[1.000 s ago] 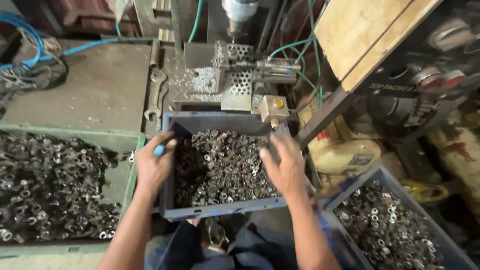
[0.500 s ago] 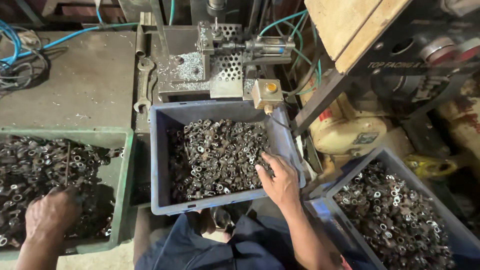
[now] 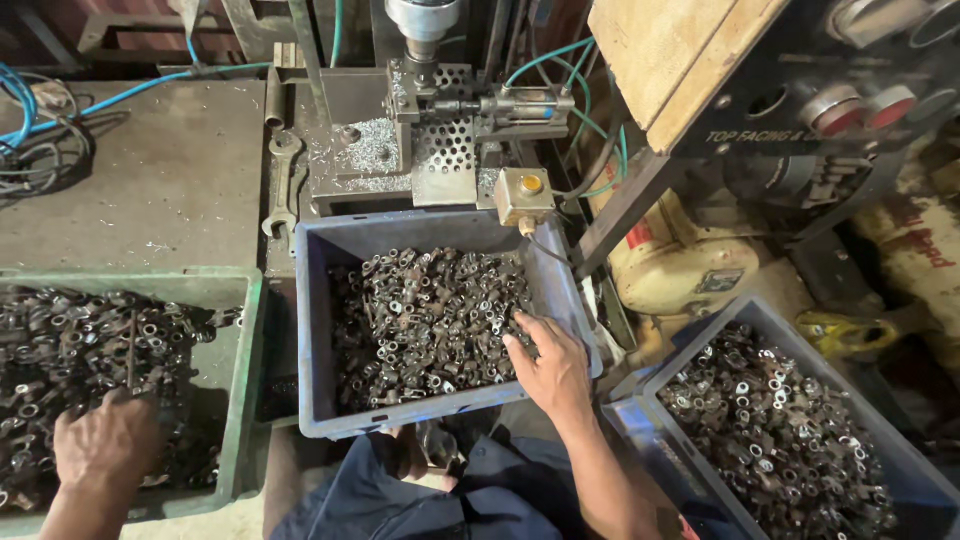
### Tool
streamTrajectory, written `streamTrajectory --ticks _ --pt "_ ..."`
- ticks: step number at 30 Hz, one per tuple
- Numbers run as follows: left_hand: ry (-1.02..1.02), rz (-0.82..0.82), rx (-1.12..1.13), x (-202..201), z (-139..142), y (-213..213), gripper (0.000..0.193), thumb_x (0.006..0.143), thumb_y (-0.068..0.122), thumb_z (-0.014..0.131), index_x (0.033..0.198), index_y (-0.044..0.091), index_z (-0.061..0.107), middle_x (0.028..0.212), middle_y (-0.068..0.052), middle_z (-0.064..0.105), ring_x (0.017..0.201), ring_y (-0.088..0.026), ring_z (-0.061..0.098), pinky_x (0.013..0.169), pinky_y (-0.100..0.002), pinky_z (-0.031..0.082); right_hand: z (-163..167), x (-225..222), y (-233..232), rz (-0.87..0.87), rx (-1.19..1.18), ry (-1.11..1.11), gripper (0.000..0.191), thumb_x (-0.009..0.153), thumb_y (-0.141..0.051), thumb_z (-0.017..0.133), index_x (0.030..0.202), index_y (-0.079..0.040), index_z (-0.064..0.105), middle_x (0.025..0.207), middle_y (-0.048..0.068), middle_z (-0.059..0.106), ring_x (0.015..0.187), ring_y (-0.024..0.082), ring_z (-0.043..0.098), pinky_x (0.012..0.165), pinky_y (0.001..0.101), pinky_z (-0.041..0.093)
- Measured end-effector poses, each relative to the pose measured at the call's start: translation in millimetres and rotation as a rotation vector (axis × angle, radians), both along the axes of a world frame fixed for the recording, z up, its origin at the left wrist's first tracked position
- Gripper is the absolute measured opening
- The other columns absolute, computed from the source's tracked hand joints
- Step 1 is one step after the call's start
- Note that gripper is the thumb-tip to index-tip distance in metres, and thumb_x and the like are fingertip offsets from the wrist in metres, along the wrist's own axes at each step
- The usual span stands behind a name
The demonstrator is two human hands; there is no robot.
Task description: The person picks small metal fittings from a bin, places one into the fixture of a bench drilling/tapping machine, and operates the machine to machine the part. They then move the machined part into an adjacent bin and repeat the cycle with new parts.
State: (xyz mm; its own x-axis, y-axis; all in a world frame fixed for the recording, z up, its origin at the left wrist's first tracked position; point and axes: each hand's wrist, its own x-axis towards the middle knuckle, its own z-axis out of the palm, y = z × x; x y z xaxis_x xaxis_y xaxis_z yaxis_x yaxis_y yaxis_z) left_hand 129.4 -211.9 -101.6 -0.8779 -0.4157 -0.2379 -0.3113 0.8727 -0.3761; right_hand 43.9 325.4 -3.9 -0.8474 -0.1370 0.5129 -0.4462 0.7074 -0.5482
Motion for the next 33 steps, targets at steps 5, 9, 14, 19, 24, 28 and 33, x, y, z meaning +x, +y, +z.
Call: streamTrajectory --ticks 5,9,14,19,24,28,33 --pt "0.053 0.047 0.088 -1 4 -7 0.026 0.097 0.027 0.057 0.101 0.024 0.082 0.112 -0.007 0.082 0.097 -0.026 0.081 0.092 -0.039 0.062 1 2 2 -0.005 0.011 -0.012 0.03 0.089 -0.02 0.074 0.114 -0.003 0.072 0.105 0.015 0.074 0.093 0.035 0.072 0.081 0.042 0.057" --pt "0.111 0.109 0.207 8 19 -7 0.024 0.095 0.033 0.061 0.11 0.026 0.078 0.114 -0.007 0.08 0.097 -0.03 0.08 0.091 -0.043 0.061 1 4 4 -0.017 0.02 -0.02 0.031 0.088 -0.02 0.074 0.114 -0.003 0.072 0.104 0.016 0.074 0.093 0.035 0.072 0.081 0.0423 0.057" --pt "0.518 0.142 0.343 21 30 1 0.028 0.096 0.039 0.066 0.114 0.021 0.077 0.12 -0.01 0.073 0.1 -0.037 0.072 0.087 -0.048 0.058 -1 3 3 -0.003 -0.074 -0.076 0.031 0.088 -0.02 0.075 0.115 -0.004 0.072 0.102 0.014 0.076 0.092 0.029 0.075 0.079 0.0381 0.058" --pt "0.574 0.16 0.344 19 52 22 0.028 0.098 0.042 0.069 0.114 0.021 0.079 0.116 -0.011 0.075 0.099 -0.034 0.073 0.087 -0.047 0.058 0 8 -1 -0.012 -0.15 -0.205 0.033 0.087 -0.021 0.076 0.116 -0.006 0.073 0.107 0.011 0.078 0.097 0.023 0.077 0.076 0.0342 0.058" --pt "0.742 0.095 0.638 12 104 85 0.028 0.098 0.039 0.073 0.117 0.018 0.078 0.101 -0.015 0.077 0.086 -0.031 0.075 0.08 -0.041 0.059 1 24 -31 0.178 -0.31 -0.332 0.037 0.09 -0.019 0.075 0.124 -0.005 0.071 0.118 0.012 0.077 0.105 0.02 0.076 0.09 0.0331 0.059" --pt "0.719 0.145 1.017 -1 137 179 0.022 0.091 0.03 0.075 0.105 0.013 0.078 0.08 -0.013 0.075 0.068 -0.021 0.07 0.06 -0.037 0.055 7 28 -77 0.359 -0.32 -0.316 0.043 0.088 -0.014 0.076 0.129 -0.005 0.069 0.122 0.014 0.076 0.104 0.02 0.076 0.091 0.0333 0.06" --pt "0.786 -0.044 1.346 -30 152 270 0.021 0.086 0.024 0.079 0.095 0.005 0.075 0.072 -0.009 0.074 0.063 -0.015 0.066 0.058 -0.03 0.054 13 30 -96 0.43 -0.385 -0.261 0.049 0.085 -0.007 0.073 0.133 -0.002 0.063 0.125 0.015 0.073 0.11 0.02 0.073 0.093 0.0343 0.059"
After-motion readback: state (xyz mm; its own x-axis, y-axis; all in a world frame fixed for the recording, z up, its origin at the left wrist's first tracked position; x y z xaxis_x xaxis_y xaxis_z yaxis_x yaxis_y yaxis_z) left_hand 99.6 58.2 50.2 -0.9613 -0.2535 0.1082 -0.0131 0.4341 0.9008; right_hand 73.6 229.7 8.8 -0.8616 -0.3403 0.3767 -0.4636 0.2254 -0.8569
